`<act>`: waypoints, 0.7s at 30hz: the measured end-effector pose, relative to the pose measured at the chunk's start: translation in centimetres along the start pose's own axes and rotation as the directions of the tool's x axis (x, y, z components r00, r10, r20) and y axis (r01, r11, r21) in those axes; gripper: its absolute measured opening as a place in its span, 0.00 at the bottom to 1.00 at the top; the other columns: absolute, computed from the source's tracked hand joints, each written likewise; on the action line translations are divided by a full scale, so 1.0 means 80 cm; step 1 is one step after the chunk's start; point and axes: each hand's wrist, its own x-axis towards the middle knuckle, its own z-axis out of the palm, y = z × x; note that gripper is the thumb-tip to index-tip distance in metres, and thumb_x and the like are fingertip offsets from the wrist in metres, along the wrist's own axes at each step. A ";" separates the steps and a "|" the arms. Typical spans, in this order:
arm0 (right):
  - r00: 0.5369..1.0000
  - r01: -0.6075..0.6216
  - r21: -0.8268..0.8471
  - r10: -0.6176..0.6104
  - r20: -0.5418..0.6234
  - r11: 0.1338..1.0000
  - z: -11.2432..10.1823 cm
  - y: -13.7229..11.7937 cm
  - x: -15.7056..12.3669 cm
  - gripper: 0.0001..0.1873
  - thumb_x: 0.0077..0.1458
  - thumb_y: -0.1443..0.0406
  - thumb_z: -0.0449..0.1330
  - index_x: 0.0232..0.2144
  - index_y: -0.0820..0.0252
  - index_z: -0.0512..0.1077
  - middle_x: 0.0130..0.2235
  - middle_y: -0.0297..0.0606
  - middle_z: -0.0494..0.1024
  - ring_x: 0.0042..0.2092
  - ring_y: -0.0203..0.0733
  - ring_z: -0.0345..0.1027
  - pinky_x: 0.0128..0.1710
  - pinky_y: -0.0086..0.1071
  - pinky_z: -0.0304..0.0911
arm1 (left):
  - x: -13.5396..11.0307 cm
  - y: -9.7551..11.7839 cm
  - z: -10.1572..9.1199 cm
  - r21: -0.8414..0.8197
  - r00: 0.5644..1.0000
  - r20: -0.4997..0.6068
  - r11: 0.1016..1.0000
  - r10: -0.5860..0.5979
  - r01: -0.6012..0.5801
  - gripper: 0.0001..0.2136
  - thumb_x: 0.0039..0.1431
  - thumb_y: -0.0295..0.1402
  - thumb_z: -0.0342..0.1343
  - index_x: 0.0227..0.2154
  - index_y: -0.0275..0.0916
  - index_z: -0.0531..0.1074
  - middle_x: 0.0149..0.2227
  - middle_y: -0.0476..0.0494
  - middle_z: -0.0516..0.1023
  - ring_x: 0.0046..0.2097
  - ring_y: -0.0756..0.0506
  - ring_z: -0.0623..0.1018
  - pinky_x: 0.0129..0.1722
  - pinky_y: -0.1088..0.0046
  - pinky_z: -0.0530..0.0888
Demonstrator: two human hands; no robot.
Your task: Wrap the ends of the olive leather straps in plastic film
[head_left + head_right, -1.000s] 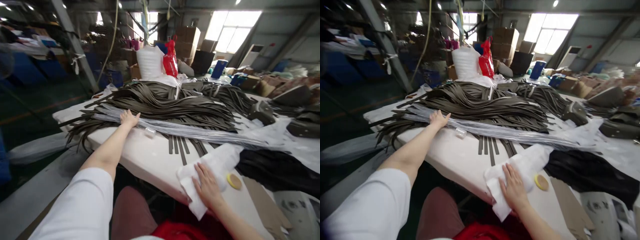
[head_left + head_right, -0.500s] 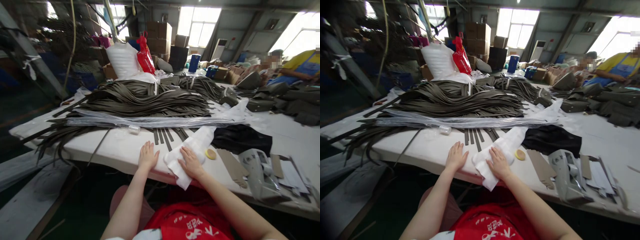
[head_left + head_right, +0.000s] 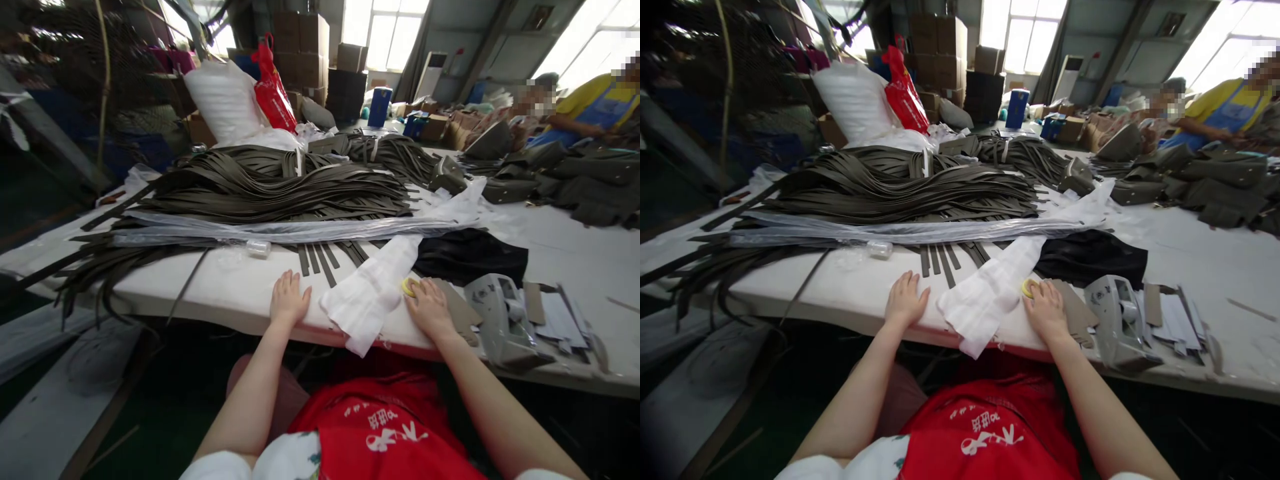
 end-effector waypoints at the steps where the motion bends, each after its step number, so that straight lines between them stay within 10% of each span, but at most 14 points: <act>1: 1.000 0.007 0.008 -0.007 0.006 1.000 -0.009 -0.004 0.004 0.22 0.61 0.58 0.53 0.50 0.68 0.73 0.58 0.59 0.69 0.62 0.60 0.55 0.59 0.52 0.54 | 0.000 0.000 0.000 -0.006 1.000 0.008 1.000 -0.005 0.005 0.28 0.64 0.45 0.45 0.61 0.30 0.63 0.66 0.30 0.60 0.67 0.36 0.58 0.67 0.60 0.53; 11: 0.891 0.409 0.449 -0.454 -0.008 0.795 -0.060 -0.110 -0.080 0.16 0.62 0.59 0.57 0.49 0.59 0.72 0.49 0.44 0.76 0.48 0.47 0.70 0.49 0.37 0.67 | -0.003 0.000 0.001 -0.042 1.000 0.023 0.999 -0.013 0.014 0.28 0.64 0.45 0.45 0.61 0.31 0.63 0.66 0.31 0.59 0.67 0.36 0.58 0.67 0.60 0.53; 21: 0.938 0.290 0.646 -0.342 -0.047 0.706 -0.037 -0.102 -0.080 0.06 0.62 0.64 0.57 0.34 0.56 0.75 0.37 0.38 0.78 0.40 0.43 0.71 0.42 0.36 0.67 | -0.003 -0.001 0.004 -0.004 1.000 -0.006 1.000 -0.001 0.001 0.28 0.65 0.45 0.45 0.60 0.31 0.63 0.66 0.32 0.61 0.67 0.36 0.60 0.67 0.59 0.56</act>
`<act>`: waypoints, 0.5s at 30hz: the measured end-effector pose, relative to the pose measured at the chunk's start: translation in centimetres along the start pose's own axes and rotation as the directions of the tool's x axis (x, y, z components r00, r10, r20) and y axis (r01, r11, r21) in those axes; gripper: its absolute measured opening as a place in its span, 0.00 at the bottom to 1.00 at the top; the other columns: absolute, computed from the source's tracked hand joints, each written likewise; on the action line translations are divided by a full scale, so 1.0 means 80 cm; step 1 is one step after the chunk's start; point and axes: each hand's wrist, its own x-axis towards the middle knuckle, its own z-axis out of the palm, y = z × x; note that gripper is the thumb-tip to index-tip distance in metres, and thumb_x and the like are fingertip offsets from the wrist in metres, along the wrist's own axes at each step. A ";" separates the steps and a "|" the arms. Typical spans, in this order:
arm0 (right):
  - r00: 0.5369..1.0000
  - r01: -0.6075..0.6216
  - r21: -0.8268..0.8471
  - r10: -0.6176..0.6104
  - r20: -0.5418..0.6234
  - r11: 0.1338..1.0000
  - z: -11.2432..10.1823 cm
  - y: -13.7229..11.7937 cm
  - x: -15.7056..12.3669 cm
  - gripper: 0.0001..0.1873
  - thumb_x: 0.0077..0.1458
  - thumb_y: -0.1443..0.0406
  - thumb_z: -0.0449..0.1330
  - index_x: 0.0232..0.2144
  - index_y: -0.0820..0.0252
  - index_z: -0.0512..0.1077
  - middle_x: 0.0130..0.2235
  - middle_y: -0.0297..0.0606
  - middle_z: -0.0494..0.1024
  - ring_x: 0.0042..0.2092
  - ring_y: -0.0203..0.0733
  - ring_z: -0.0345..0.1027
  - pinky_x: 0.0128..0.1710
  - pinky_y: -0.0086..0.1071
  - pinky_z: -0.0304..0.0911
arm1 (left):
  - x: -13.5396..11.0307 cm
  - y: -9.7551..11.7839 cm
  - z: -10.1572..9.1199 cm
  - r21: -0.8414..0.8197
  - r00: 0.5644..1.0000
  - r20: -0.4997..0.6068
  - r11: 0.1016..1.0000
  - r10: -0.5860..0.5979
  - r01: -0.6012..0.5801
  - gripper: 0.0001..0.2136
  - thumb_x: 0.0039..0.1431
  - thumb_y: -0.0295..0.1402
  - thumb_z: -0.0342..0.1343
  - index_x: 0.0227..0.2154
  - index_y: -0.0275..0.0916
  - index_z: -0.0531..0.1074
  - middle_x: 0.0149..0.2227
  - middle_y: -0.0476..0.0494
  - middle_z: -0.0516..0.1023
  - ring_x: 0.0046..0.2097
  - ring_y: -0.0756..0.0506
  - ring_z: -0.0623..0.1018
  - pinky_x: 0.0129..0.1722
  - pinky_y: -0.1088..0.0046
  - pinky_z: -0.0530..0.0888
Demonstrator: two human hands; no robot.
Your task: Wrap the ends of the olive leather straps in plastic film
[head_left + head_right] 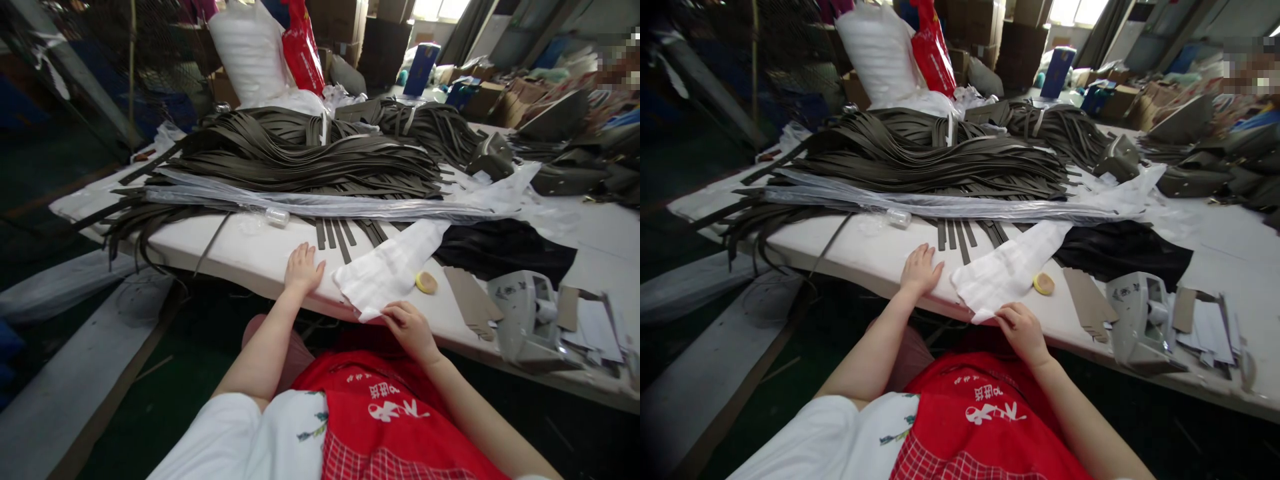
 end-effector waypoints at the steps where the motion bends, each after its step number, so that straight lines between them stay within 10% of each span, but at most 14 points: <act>1: 1.000 -0.027 0.034 0.027 0.012 0.999 -0.002 0.001 0.001 0.06 0.62 0.64 0.57 0.34 0.56 0.75 0.37 0.38 0.78 0.40 0.43 0.71 0.42 0.36 0.67 | 0.000 0.000 0.000 0.000 1.000 0.001 1.000 -0.001 0.001 0.27 0.65 0.45 0.45 0.60 0.32 0.63 0.66 0.32 0.61 0.67 0.36 0.60 0.67 0.59 0.56; 9: 0.989 -0.133 0.060 0.129 0.065 0.989 -0.005 0.000 0.002 0.09 0.62 0.62 0.54 0.35 0.57 0.73 0.35 0.38 0.78 0.38 0.44 0.72 0.41 0.36 0.67 | 0.001 -0.001 0.000 -0.008 1.000 0.013 1.000 0.000 0.000 0.28 0.65 0.45 0.45 0.61 0.31 0.62 0.66 0.31 0.60 0.67 0.37 0.59 0.67 0.58 0.55; 15: 0.985 -0.131 -0.079 0.138 0.099 0.988 -0.013 0.002 0.004 0.22 0.58 0.67 0.54 0.55 0.58 0.67 0.38 0.38 0.80 0.35 0.43 0.74 0.38 0.35 0.67 | 0.001 0.000 -0.002 -0.007 1.000 0.010 1.000 0.003 -0.003 0.27 0.65 0.45 0.45 0.60 0.31 0.63 0.66 0.32 0.60 0.67 0.37 0.59 0.66 0.59 0.56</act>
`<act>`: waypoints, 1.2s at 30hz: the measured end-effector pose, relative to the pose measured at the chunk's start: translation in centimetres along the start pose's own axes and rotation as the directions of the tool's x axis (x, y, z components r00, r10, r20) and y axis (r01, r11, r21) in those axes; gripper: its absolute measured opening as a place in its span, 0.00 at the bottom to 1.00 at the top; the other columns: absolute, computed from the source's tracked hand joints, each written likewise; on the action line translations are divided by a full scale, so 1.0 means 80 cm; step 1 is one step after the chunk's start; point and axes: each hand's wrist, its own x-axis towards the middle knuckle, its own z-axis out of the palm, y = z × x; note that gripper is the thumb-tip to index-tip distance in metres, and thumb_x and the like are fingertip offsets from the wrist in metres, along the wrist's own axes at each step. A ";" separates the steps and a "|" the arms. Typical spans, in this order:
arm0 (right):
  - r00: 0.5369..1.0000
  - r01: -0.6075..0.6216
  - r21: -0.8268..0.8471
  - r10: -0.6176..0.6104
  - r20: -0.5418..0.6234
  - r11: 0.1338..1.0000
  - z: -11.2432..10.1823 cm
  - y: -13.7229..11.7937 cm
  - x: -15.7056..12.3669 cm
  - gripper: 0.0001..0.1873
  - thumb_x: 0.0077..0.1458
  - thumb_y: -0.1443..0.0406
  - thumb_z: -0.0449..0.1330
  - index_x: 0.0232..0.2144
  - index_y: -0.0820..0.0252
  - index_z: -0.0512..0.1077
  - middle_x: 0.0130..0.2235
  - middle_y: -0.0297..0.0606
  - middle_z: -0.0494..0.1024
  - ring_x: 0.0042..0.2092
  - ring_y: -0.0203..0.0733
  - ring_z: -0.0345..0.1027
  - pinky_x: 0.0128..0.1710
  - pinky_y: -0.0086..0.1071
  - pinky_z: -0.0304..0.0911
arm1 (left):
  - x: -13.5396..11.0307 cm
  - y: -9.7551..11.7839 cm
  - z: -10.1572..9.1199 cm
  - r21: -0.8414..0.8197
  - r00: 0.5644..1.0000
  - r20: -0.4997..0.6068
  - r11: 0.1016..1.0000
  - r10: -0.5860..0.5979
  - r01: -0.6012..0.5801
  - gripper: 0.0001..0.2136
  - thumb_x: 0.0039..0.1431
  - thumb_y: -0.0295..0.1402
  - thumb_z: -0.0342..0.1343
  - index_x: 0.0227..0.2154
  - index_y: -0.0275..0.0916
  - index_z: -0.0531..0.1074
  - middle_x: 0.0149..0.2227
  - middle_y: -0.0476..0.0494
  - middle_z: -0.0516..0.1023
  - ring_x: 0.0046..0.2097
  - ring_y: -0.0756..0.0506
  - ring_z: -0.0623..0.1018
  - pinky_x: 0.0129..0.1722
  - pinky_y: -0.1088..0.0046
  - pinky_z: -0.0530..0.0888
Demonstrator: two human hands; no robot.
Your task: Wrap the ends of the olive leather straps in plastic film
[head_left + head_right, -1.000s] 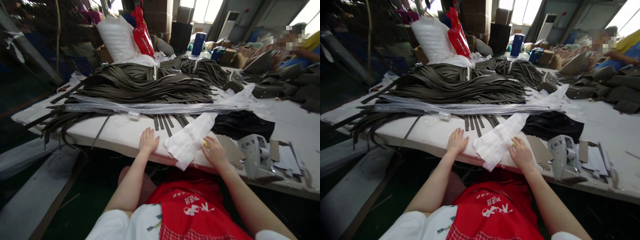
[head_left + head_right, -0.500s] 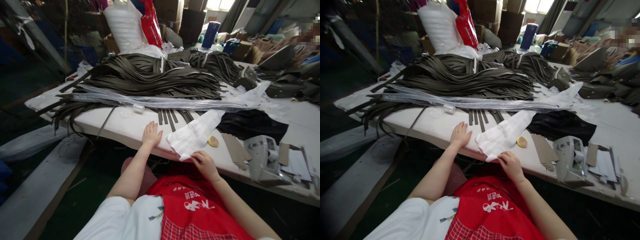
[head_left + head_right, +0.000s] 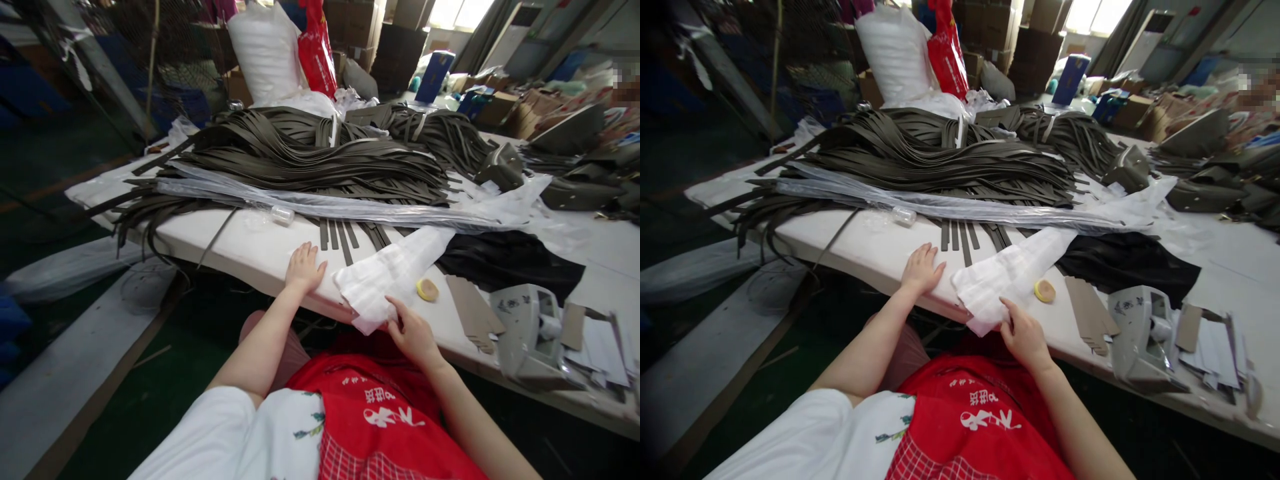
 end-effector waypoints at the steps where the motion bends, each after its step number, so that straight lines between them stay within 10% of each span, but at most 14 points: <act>1: 0.999 0.038 -0.026 -0.037 0.035 0.999 -0.001 0.001 0.000 0.21 0.57 0.68 0.53 0.53 0.57 0.69 0.40 0.38 0.80 0.38 0.44 0.75 0.39 0.35 0.67 | 0.000 0.000 0.000 0.000 1.000 0.001 1.000 -0.001 0.001 0.27 0.65 0.45 0.45 0.60 0.31 0.63 0.66 0.32 0.60 0.67 0.37 0.59 0.67 0.59 0.56; 12: 0.990 0.138 -0.231 -0.126 0.067 0.963 0.011 0.006 -0.004 0.16 0.60 0.68 0.56 0.49 0.55 0.75 0.34 0.38 0.77 0.37 0.45 0.72 0.37 0.33 0.63 | 0.000 0.000 0.001 -0.013 1.000 -0.009 1.000 0.003 -0.004 0.27 0.65 0.44 0.46 0.60 0.31 0.63 0.65 0.31 0.61 0.67 0.37 0.59 0.67 0.58 0.56; 20: 0.997 0.062 0.122 -0.056 -0.048 0.991 -0.011 -0.004 0.002 0.13 0.64 0.60 0.54 0.38 0.57 0.78 0.33 0.37 0.77 0.33 0.40 0.71 0.34 0.30 0.62 | -0.001 0.008 -0.012 -0.088 1.000 -0.009 0.996 -0.028 0.027 0.27 0.62 0.41 0.52 0.60 0.28 0.63 0.65 0.28 0.61 0.67 0.35 0.59 0.67 0.58 0.56; 23: 0.996 0.077 0.224 -0.085 0.026 0.971 -0.039 -0.024 0.011 0.14 0.65 0.59 0.53 0.36 0.56 0.78 0.31 0.35 0.75 0.29 0.37 0.69 0.31 0.29 0.61 | -0.012 0.039 -0.047 -0.225 0.988 0.030 0.964 0.152 -0.142 0.30 0.56 0.38 0.59 0.60 0.32 0.63 0.66 0.31 0.58 0.68 0.36 0.56 0.69 0.56 0.52; 27: 0.964 0.220 0.175 -0.242 0.115 0.960 -0.075 -0.066 0.017 0.12 0.64 0.62 0.54 0.36 0.54 0.78 0.30 0.35 0.75 0.31 0.38 0.68 0.31 0.29 0.60 | -0.038 0.093 -0.113 -0.546 0.737 0.103 0.658 0.667 -0.519 0.34 0.52 0.31 0.61 0.63 0.47 0.61 0.71 0.42 0.47 0.70 0.38 0.51 0.69 0.54 0.50; 31: 0.903 0.417 0.021 -0.417 0.106 0.908 -0.099 -0.105 0.014 0.13 0.63 0.66 0.52 0.40 0.53 0.77 0.34 0.37 0.78 0.36 0.41 0.70 0.35 0.31 0.61 | -0.051 0.117 -0.153 -0.770 0.453 0.116 0.368 0.884 -0.521 0.36 0.53 0.24 0.56 0.65 0.47 0.57 0.71 0.43 0.49 0.70 0.40 0.52 0.69 0.55 0.49; 36: 0.876 0.482 -0.012 -0.482 0.018 0.876 -0.114 -0.134 0.011 0.14 0.65 0.65 0.50 0.41 0.52 0.76 0.36 0.39 0.79 0.37 0.41 0.70 0.36 0.32 0.62 | -0.049 0.116 -0.167 -0.865 0.387 0.129 0.294 0.913 -0.406 0.25 0.58 0.36 0.59 0.59 0.44 0.67 0.69 0.41 0.55 0.69 0.38 0.57 0.69 0.55 0.49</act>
